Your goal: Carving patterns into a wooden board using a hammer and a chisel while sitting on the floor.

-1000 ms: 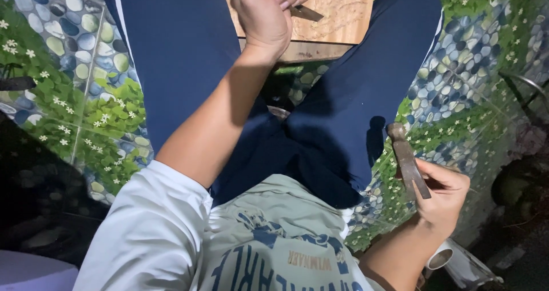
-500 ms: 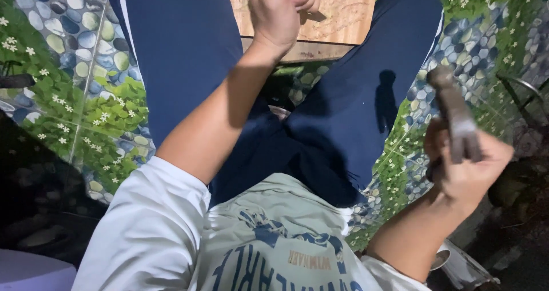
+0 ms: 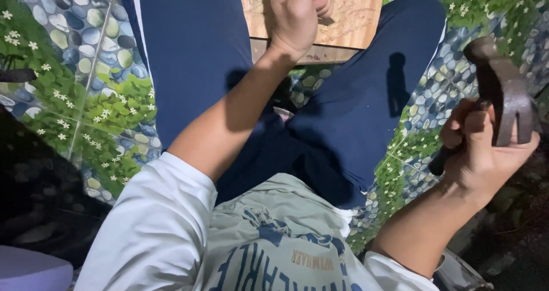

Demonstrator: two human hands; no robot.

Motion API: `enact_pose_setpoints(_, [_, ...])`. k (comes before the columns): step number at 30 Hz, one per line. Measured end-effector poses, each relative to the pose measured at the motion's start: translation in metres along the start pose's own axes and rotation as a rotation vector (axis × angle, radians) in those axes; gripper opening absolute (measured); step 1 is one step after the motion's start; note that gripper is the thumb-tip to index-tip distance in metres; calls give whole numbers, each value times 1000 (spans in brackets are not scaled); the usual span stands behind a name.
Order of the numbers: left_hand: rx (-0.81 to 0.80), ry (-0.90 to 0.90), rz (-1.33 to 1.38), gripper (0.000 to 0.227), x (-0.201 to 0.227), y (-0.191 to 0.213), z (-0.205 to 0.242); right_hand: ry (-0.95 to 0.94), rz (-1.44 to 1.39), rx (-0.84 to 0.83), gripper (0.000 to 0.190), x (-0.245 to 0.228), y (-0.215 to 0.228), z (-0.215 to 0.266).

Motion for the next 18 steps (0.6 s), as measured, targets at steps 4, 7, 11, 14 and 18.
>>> enact_pose_setpoints(4, [53,-68,-170,49,12,-4,1,-56,-60,71,30,8,5,3])
enact_pose_setpoints(7, [92,-89,-136,49,-3,-2,-1,-35,-30,40,45,-11,-3,-2])
enact_pose_setpoints(11, [119,-143,-34,48,-2,-5,3,-138,-129,175,22,34,27,2])
enact_pose_setpoints(14, [119,-225,-42,44,0,-7,2,-124,-100,153,35,34,24,-5])
enact_pose_setpoints(18, [54,-180,-65,50,8,-11,5,-109,-76,176,26,19,13,-12])
Point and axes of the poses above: each hand's wrist, its own z-axis away from the middle knuckle, its own y-axis out of the back of the hand, x = y × z, the point moved 1 cm from there along -z, towards the middle knuckle, and after that the axes turned 4 degrees about x, right-handed, at the moved point
